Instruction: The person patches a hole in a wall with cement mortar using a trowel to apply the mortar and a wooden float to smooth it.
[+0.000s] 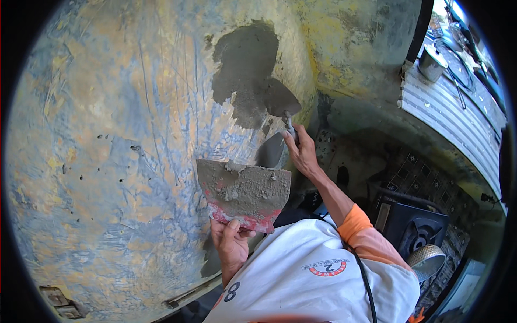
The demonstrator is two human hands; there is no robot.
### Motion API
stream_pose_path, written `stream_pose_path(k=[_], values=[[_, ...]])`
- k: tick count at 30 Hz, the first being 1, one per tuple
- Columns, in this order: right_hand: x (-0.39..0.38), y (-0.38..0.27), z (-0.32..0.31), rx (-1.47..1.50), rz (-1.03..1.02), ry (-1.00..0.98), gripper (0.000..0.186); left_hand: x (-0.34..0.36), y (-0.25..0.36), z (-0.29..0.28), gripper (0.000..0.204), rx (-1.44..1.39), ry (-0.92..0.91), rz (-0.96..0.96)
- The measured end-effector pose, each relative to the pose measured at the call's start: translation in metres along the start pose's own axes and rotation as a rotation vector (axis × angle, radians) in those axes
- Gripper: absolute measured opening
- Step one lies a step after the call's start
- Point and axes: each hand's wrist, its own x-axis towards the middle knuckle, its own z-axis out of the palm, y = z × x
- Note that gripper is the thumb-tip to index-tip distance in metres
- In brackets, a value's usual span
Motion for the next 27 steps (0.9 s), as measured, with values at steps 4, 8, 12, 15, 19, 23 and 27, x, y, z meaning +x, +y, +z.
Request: stream_pose_path(k=[4, 8, 12, 15, 19, 23, 27], values=[[0.008, 0.045, 0.036, 0.151, 0.325, 0.061, 0.042, -0.001, -0.004, 0.010, 0.061, 0.049, -0.041, -0.006], [-0.018, -0.012, 0.034, 0.021, 0.223, -0.031, 0.044, -0.001, -0.006, 0.005, 0.065, 0.047, -0.040, -0.024], [-0.034, -0.054, 0.035, 0.106, 0.139, -0.179, 0.043, 0.005, -0.007, 0.004, 0.065, 0.001, -0.094, -0.035], [-0.035, -0.052, 0.033, 0.145, 0.245, -0.189, 0.043, 0.005, -0.004, 0.010, 0.065, 0.013, -0.060, -0.010], [-0.039, -0.041, 0.047, 0.115, 0.216, -0.135, 0.045, 0.002, 0.000, 0.008, 0.065, 0.018, -0.075, 0.003], [-0.047, -0.053, 0.051, 0.133, 0.214, -0.162, 0.043, -0.005, 0.004, 0.010, 0.069, 0.033, -0.011, 0.003], [-0.049, -0.062, 0.044, 0.157, 0.187, -0.187, 0.042, -0.003, 0.001, 0.001, 0.068, 0.013, -0.078, 0.007]])
